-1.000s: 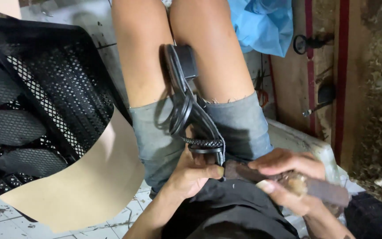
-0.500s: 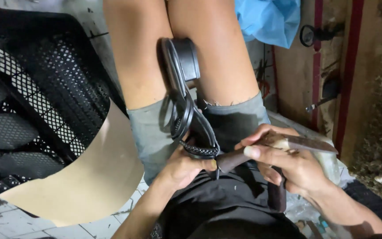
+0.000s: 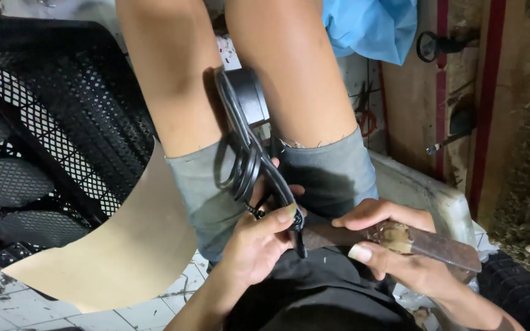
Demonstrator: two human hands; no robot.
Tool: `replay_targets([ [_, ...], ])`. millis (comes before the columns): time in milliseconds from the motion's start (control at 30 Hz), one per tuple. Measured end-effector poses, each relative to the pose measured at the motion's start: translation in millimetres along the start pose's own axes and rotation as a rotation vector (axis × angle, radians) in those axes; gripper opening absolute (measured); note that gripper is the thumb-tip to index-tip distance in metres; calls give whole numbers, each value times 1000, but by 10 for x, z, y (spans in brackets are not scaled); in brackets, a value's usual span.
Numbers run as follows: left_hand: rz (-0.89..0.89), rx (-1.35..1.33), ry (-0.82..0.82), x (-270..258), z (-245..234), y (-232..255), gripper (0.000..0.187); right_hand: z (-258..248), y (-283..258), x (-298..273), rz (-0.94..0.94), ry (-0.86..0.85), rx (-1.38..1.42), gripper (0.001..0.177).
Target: Assembling a sandal by attaching the upper to the sole, using a hammer and adhesive strips.
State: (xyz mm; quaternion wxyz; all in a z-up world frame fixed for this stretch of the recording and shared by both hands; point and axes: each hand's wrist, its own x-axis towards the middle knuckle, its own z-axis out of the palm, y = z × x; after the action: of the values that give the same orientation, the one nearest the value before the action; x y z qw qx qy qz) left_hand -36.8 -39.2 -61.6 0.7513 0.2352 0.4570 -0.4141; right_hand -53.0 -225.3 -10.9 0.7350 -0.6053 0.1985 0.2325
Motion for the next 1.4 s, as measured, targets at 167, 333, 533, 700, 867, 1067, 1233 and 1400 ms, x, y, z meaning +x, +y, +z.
replay_targets([
  [167,-2,7,-291,-17,-112,37,75,-59,72,88,-35,-19,228,21],
  [333,-39,-27,-360,26,-164,22,74,-95,80,161,23,-10,379,22],
  [533,-81,-35,-355,93,-214,-36,83,-109,19,311,49,-125,264,15],
  [700,-90,-9,-338,141,-257,-55,80,-165,-41,563,31,-311,39,14],
  [867,-106,152,-271,207,-331,-93,62,-85,-288,740,60,-422,-313,14],
  [1067,1,-115,-361,145,-331,-167,81,-163,-160,432,-119,-237,-208,26],
  [1233,2,-146,-394,130,-253,-138,85,-144,-35,171,-30,-72,-134,23],
  [1400,-10,-206,-393,180,-257,-168,87,-29,-46,218,18,-26,-107,16],
])
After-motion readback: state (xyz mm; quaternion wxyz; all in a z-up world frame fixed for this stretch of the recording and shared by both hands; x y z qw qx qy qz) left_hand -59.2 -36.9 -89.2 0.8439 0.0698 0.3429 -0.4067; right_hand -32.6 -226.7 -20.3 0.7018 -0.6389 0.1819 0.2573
